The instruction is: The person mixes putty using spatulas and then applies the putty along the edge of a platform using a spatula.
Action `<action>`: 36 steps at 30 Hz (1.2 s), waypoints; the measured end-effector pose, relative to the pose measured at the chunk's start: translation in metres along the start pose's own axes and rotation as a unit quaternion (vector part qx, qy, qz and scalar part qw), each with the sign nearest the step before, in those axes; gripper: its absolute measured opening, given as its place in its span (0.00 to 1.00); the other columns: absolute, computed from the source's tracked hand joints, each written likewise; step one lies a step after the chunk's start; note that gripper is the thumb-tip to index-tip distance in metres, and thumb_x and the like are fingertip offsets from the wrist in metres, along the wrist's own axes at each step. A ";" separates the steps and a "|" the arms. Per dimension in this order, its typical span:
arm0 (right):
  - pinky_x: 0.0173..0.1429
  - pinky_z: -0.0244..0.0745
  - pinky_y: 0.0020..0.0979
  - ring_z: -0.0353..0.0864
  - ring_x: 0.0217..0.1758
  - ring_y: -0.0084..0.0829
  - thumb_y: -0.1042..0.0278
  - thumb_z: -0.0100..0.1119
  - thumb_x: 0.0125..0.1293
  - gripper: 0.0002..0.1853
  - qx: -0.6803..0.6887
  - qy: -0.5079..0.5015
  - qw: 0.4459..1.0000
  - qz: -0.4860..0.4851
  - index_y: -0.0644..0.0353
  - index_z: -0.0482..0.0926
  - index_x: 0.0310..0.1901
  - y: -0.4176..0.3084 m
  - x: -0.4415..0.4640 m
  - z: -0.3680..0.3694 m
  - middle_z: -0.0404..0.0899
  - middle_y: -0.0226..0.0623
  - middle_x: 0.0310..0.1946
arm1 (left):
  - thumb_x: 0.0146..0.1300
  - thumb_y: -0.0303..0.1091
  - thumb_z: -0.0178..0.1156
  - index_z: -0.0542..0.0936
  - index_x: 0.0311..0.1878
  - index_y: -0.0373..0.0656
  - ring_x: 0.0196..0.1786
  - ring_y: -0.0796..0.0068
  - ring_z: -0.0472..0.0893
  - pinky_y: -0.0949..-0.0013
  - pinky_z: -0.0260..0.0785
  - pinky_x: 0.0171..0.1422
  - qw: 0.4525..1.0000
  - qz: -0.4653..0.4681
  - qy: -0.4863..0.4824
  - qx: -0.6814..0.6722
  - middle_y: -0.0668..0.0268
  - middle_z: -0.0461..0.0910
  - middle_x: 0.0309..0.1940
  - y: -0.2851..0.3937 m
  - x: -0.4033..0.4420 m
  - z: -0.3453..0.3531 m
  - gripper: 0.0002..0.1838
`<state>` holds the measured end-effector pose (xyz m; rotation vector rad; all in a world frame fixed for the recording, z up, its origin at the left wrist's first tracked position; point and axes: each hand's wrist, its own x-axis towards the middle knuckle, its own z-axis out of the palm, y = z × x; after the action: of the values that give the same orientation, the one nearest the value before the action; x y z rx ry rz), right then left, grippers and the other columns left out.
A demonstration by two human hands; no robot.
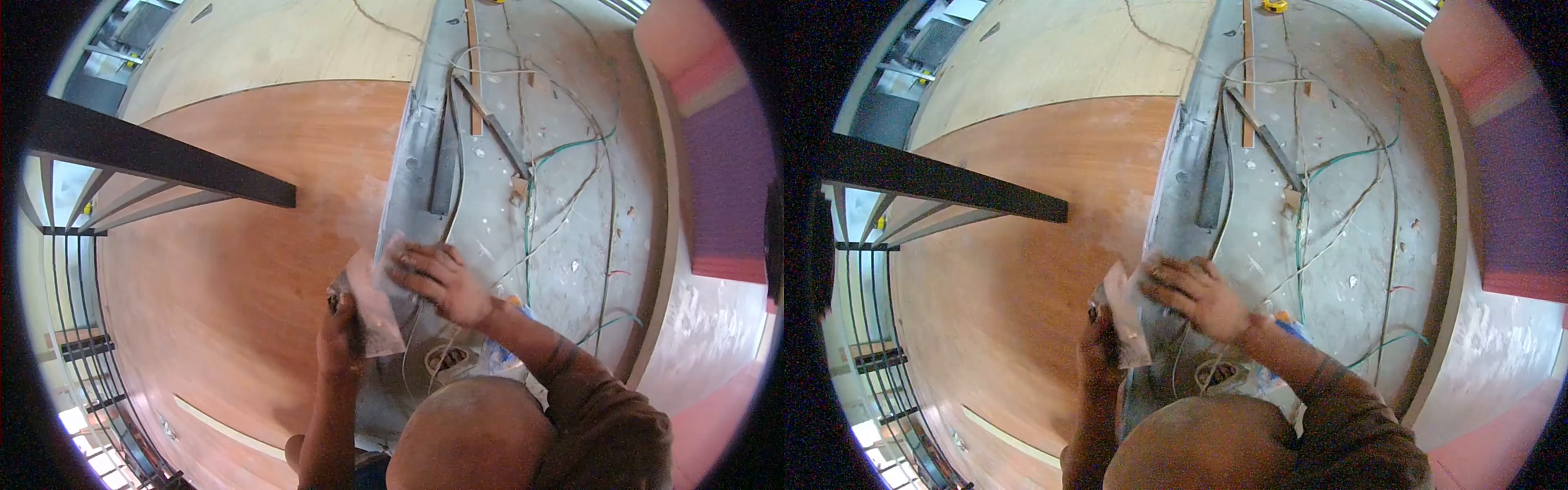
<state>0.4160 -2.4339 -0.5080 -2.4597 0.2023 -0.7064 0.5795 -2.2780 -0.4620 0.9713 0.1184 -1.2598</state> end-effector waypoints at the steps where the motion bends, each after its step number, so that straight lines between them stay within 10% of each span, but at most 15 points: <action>1: 0.71 0.62 0.51 0.68 0.71 0.42 0.71 0.56 0.60 0.28 -0.045 -0.041 0.998 0.033 0.51 0.73 0.65 0.010 -0.004 0.001 0.69 0.39 0.68 | 0.77 0.44 0.49 0.67 0.68 0.41 0.57 0.65 0.77 0.59 0.73 0.60 0.999 0.024 0.020 0.029 0.60 0.76 0.58 0.001 -0.004 -0.019 0.24; 6: 0.59 0.76 0.42 0.80 0.58 0.41 0.73 0.57 0.66 0.18 0.140 0.074 0.961 0.229 0.55 0.79 0.58 0.009 -0.003 0.010 0.80 0.40 0.55 | 0.76 0.35 0.49 0.69 0.65 0.40 0.55 0.63 0.78 0.57 0.73 0.61 0.959 0.207 0.152 0.121 0.59 0.77 0.55 0.015 -0.011 -0.009 0.18; 8: 0.61 0.75 0.43 0.81 0.55 0.42 0.69 0.57 0.68 0.19 0.610 0.151 0.557 0.543 0.64 0.76 0.59 -0.003 0.007 -0.013 0.82 0.46 0.50 | 0.76 0.35 0.50 0.69 0.65 0.37 0.56 0.63 0.78 0.57 0.70 0.65 0.909 0.250 0.173 0.285 0.57 0.77 0.54 0.013 -0.008 -0.033 0.19; 9: 0.56 0.79 0.35 0.84 0.48 0.35 0.70 0.61 0.67 0.18 0.634 0.123 0.490 0.585 0.70 0.76 0.55 0.000 0.002 -0.014 0.84 0.46 0.46 | 0.76 0.34 0.50 0.68 0.65 0.36 0.59 0.62 0.77 0.58 0.68 0.67 0.845 0.313 0.134 0.412 0.56 0.77 0.56 0.012 -0.007 -0.037 0.19; 10: 0.56 0.79 0.35 0.84 0.48 0.35 0.70 0.61 0.67 0.18 0.635 0.131 0.488 0.584 0.70 0.76 0.55 -0.001 -0.007 -0.001 0.84 0.46 0.46 | 0.75 0.33 0.51 0.68 0.66 0.35 0.61 0.60 0.77 0.58 0.66 0.69 0.761 0.366 0.090 0.528 0.54 0.77 0.58 0.012 -0.005 -0.038 0.20; 15: 0.36 0.82 0.29 0.83 0.30 0.28 0.58 0.58 0.68 0.13 0.315 0.151 0.914 0.209 0.59 0.80 0.42 -0.030 0.003 0.010 0.83 0.35 0.31 | 0.67 0.24 0.55 0.79 0.53 0.33 0.62 0.51 0.79 0.58 0.73 0.65 0.632 0.412 -0.064 0.654 0.47 0.79 0.56 0.022 -0.008 0.004 0.13; 16: 0.36 0.82 0.29 0.83 0.30 0.28 0.58 0.58 0.68 0.13 0.320 0.151 0.911 0.212 0.59 0.80 0.42 -0.034 0.014 -0.005 0.83 0.35 0.31 | 0.64 0.23 0.57 0.81 0.51 0.34 0.58 0.51 0.81 0.59 0.75 0.62 0.594 0.400 -0.048 0.696 0.49 0.81 0.54 0.024 -0.010 -0.001 0.13; 18: 0.36 0.82 0.27 0.82 0.31 0.31 0.57 0.58 0.67 0.15 0.704 0.090 0.343 0.616 0.62 0.79 0.43 -0.033 0.034 -0.028 0.82 0.39 0.34 | 0.61 0.22 0.58 0.83 0.48 0.35 0.55 0.51 0.83 0.59 0.77 0.59 0.551 0.380 -0.036 0.743 0.51 0.82 0.52 0.033 -0.019 0.012 0.12; 21: 0.38 0.83 0.28 0.83 0.37 0.34 0.60 0.54 0.70 0.15 0.666 0.201 0.312 0.647 0.67 0.78 0.44 0.000 0.022 -0.004 0.82 0.43 0.38 | 0.58 0.15 0.56 0.82 0.56 0.41 0.60 0.55 0.81 0.58 0.73 0.66 0.600 0.354 -0.034 0.716 0.52 0.81 0.57 0.039 -0.033 -0.012 0.22; 23: 0.39 0.83 0.28 0.83 0.38 0.35 0.63 0.52 0.71 0.14 0.687 0.204 0.334 0.612 0.68 0.77 0.44 0.026 0.009 0.027 0.81 0.44 0.39 | 0.68 0.34 0.56 0.83 0.51 0.40 0.51 0.82 0.81 0.72 0.68 0.67 0.596 -0.270 -0.443 0.613 0.64 0.85 0.46 0.062 -0.069 0.118 0.14; 26: 0.43 0.83 0.30 0.83 0.41 0.36 0.70 0.48 0.72 0.12 0.740 0.220 0.353 0.529 0.72 0.76 0.46 0.058 -0.013 0.083 0.82 0.46 0.41 | 0.68 0.35 0.56 0.82 0.52 0.40 0.51 0.81 0.82 0.71 0.68 0.66 0.607 -0.246 -0.554 0.513 0.63 0.85 0.46 0.050 -0.075 0.116 0.14; 28: 0.45 0.83 0.33 0.83 0.45 0.39 0.70 0.48 0.71 0.15 0.575 0.085 0.744 0.329 0.76 0.74 0.50 0.093 -0.037 0.137 0.82 0.50 0.44 | 0.69 0.35 0.56 0.82 0.53 0.40 0.50 0.80 0.82 0.71 0.69 0.66 0.626 -0.228 -0.545 0.509 0.63 0.85 0.46 0.048 -0.069 0.107 0.14; 29: 0.45 0.83 0.33 0.83 0.45 0.39 0.70 0.48 0.71 0.15 0.575 0.084 0.745 0.329 0.76 0.74 0.50 0.089 -0.026 0.129 0.82 0.50 0.44 | 0.69 0.35 0.56 0.82 0.53 0.40 0.50 0.80 0.82 0.71 0.69 0.65 0.631 -0.227 -0.542 0.507 0.63 0.85 0.46 0.048 -0.068 0.104 0.14; 31: 0.46 0.83 0.35 0.83 0.47 0.43 0.71 0.48 0.71 0.17 0.733 0.156 0.463 0.473 0.80 0.73 0.50 0.072 0.007 0.102 0.81 0.54 0.46 | 0.69 0.35 0.56 0.82 0.54 0.40 0.50 0.79 0.82 0.70 0.70 0.65 0.639 -0.225 -0.536 0.503 0.63 0.85 0.46 0.049 -0.066 0.099 0.15; 36: 0.48 0.85 0.41 0.83 0.49 0.49 0.65 0.50 0.72 0.16 0.787 0.133 0.393 0.457 0.74 0.75 0.46 0.114 0.015 0.109 0.81 0.55 0.46 | 0.69 0.35 0.57 0.81 0.55 0.40 0.49 0.77 0.82 0.69 0.71 0.63 0.653 -0.224 -0.527 0.495 0.62 0.84 0.47 0.047 -0.061 0.091 0.15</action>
<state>0.4870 -2.4798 -0.6414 -0.1391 0.5697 -0.3171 0.5588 -2.2949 -0.3457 0.9238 -1.4879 -2.2566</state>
